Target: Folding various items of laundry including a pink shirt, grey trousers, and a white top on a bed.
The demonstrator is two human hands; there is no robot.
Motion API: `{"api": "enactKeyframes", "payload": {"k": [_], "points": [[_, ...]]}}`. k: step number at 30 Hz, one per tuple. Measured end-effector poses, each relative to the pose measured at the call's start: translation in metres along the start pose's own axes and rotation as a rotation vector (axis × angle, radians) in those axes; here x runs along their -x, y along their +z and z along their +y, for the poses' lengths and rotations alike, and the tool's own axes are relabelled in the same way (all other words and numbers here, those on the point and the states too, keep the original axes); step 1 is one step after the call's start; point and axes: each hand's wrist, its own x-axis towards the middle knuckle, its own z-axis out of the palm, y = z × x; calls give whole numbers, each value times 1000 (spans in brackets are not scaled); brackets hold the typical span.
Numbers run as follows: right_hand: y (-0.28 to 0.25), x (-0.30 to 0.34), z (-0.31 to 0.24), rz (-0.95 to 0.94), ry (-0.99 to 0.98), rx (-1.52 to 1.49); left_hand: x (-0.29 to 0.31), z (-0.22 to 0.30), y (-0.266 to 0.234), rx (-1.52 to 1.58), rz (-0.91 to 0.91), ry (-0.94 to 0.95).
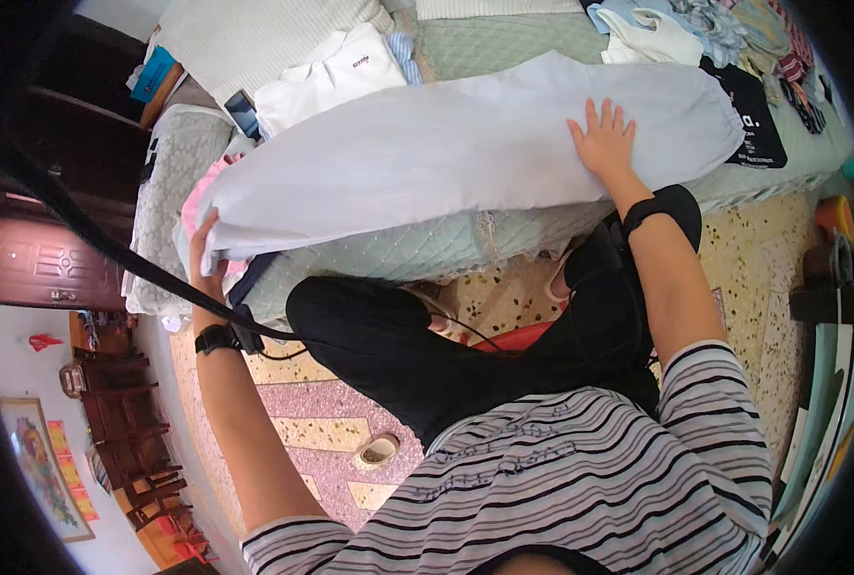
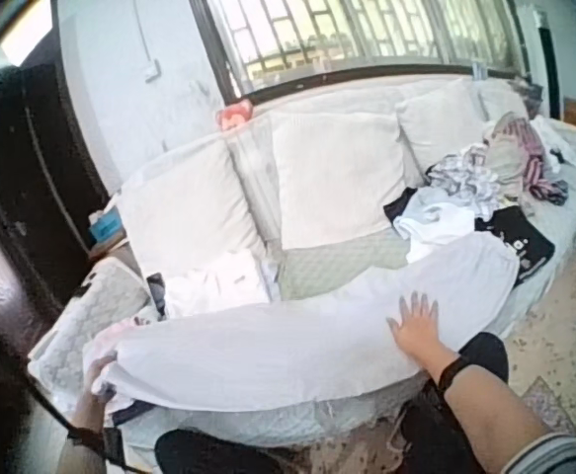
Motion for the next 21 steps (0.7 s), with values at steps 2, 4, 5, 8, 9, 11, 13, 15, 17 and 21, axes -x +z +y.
{"api": "enactKeyframes", "payload": {"k": [2, 4, 5, 8, 9, 11, 13, 15, 17, 21], "points": [[-1, -1, -1, 10, -9, 2, -1, -18, -8, -272, -8, -36], [-1, -2, -1, -64, 24, 84, 10, -43, -14, -467, 158, -264], [-1, -2, -2, -86, 20, 71, 18, -55, -15, -439, 111, -241], [-1, -2, -2, -95, 14, 78, 49, -78, -16, 12, 2, -300], [-1, -2, -2, -84, 17, 55, 56, -85, -14, 134, -125, -282], [-1, -2, -2, -72, 19, 25, 64, -99, -8, 198, -107, -293], [-1, -3, -2, -99, 27, 46, 71, -120, 0, 123, -37, -149], [-2, -4, -2, -116, 28, 30, 70, -128, 3, 126, -63, -161], [-2, -4, -1, -126, 25, 29, 66, -129, 4, -1, 61, -295], [-4, -3, -1, -121, 16, 28, 43, -100, -4, -285, 129, -3]]}}
